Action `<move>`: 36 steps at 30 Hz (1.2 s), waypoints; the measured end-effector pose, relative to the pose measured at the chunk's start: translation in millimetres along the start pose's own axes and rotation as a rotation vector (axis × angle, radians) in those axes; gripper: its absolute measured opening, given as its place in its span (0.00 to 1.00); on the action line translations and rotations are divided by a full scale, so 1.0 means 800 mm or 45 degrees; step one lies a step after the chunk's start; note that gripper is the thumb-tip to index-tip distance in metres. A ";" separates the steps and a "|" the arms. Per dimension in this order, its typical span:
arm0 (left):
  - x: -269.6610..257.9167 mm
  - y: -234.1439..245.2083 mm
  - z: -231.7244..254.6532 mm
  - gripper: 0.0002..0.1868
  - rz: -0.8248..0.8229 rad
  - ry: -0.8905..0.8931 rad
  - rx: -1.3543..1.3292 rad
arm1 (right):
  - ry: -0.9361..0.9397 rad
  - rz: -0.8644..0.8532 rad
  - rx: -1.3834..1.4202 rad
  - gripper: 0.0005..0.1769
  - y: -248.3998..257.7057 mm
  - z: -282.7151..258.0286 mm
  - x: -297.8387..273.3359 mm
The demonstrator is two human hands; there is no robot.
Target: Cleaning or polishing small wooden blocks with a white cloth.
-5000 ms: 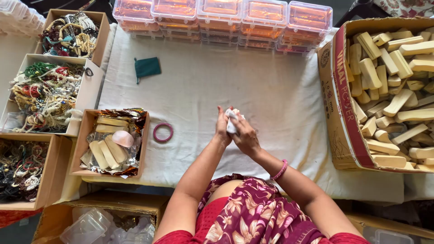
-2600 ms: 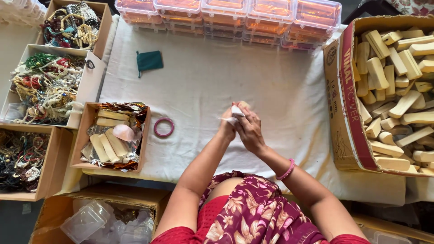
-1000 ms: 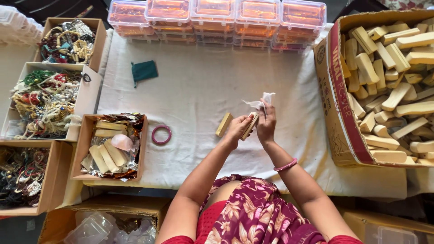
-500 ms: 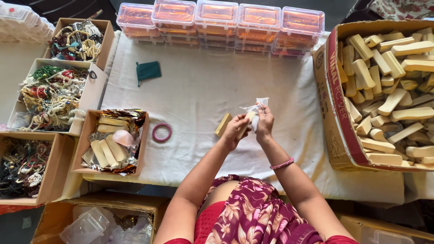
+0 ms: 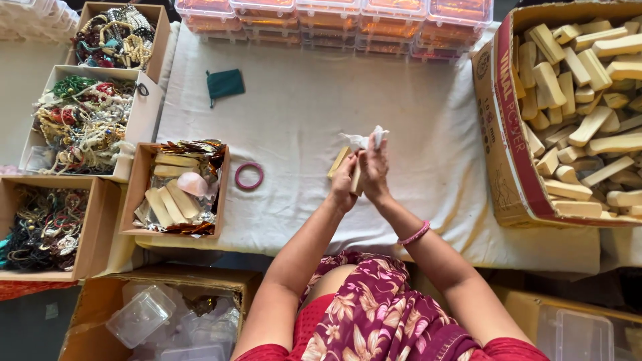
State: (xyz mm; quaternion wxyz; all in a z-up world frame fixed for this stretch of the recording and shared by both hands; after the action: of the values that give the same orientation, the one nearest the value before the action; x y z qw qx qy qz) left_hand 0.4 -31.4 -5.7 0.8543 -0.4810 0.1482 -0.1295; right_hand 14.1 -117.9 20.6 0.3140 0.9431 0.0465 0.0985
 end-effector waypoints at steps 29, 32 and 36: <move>0.019 -0.023 0.045 0.49 -0.499 -0.125 -0.400 | 0.482 -0.419 -0.429 0.47 0.038 -0.098 -0.041; 0.009 -0.077 0.042 0.51 -0.170 0.082 -0.131 | 0.458 -0.365 -0.457 0.47 0.055 -0.061 -0.015; 0.042 -0.065 0.021 0.51 -0.158 -0.023 -0.267 | 0.444 -0.368 -0.250 0.45 0.070 -0.054 -0.007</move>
State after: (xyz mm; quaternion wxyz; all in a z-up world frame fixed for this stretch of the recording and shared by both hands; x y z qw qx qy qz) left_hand 33.5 -56.2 42.9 0.7909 -0.5772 0.1233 -0.1616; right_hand 0.6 -138.1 87.6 0.4023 0.8603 0.2247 0.2180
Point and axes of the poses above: each hand's wrist, its own x-axis towards the middle knuckle, its own y-axis out of the back of the hand, z = x × y, the point moved 6 cm from there along x, towards the middle knuckle, and after that the axes turned 10 degrees about -z, right-handed, at the moved point
